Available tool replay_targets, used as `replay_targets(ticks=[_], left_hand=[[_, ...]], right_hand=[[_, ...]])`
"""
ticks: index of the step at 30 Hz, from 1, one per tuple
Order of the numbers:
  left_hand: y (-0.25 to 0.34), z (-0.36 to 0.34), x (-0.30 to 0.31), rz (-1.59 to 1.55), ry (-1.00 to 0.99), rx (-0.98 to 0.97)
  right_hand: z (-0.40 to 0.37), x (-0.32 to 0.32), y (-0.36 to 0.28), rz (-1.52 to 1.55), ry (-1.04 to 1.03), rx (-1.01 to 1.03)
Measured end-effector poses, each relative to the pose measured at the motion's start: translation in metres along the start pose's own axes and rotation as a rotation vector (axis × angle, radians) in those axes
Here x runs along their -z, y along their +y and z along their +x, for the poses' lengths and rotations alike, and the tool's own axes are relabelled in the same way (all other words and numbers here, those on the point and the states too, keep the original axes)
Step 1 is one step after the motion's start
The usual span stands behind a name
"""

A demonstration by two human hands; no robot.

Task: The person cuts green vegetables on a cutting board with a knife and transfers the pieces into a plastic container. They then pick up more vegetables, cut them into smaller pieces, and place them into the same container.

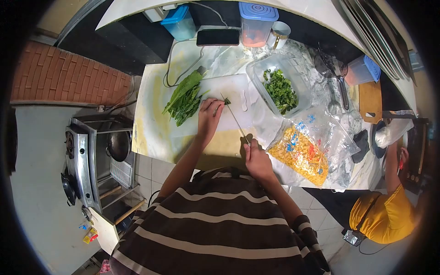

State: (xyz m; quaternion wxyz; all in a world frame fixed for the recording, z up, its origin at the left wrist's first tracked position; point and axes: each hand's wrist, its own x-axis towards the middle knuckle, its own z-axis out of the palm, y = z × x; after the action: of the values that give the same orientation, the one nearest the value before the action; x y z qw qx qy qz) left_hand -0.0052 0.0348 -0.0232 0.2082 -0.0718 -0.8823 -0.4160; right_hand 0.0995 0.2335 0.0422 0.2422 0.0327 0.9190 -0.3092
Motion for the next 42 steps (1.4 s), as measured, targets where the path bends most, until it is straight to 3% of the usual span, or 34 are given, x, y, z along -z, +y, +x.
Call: replay_targets(ticks=[11, 18, 22, 25, 27, 31, 34, 37, 39, 40, 42], left_hand=[[0.002, 0.005, 0.005, -0.023, -0.022, -0.017], [-0.005, 0.008, 0.009, 0.047, 0.019, 0.057], [0.012, 0.018, 0.012, 0.219, 0.048, 0.008], [0.027, 0.027, 0.010, 0.203, -0.018, -0.039], [0.029, 0.032, 0.007, 0.138, -0.206, -0.107], [0.014, 0.033, -0.010, 0.185, -0.301, -0.059], [0.027, 0.049, -0.009, 0.082, -0.255, -0.050], [0.068, 0.083, -0.003, -0.133, -0.235, 0.087], [0.094, 0.105, -0.010, -0.514, -0.185, 0.069], [0.104, 0.114, -0.013, -0.512, -0.179, 0.070], [0.120, 0.127, -0.018, -0.627, -0.350, 0.145]], right_hand=[[0.024, 0.015, -0.013, -0.241, 0.106, 0.117], [0.000, 0.034, -0.013, -0.219, 0.032, 0.054], [-0.021, 0.052, -0.011, -0.029, 0.006, 0.023], [-0.028, 0.053, -0.005, 0.106, 0.046, -0.009], [-0.030, 0.054, -0.001, 0.164, 0.082, -0.025], [-0.032, 0.055, 0.006, 0.185, 0.084, -0.085], [-0.034, 0.054, 0.012, 0.213, 0.073, -0.095], [-0.038, 0.050, 0.019, 0.236, 0.064, -0.078], [-0.038, 0.044, 0.022, 0.245, 0.060, -0.060], [-0.037, 0.040, 0.024, 0.240, 0.064, -0.045], [-0.037, 0.043, 0.022, 0.234, 0.075, -0.030]])
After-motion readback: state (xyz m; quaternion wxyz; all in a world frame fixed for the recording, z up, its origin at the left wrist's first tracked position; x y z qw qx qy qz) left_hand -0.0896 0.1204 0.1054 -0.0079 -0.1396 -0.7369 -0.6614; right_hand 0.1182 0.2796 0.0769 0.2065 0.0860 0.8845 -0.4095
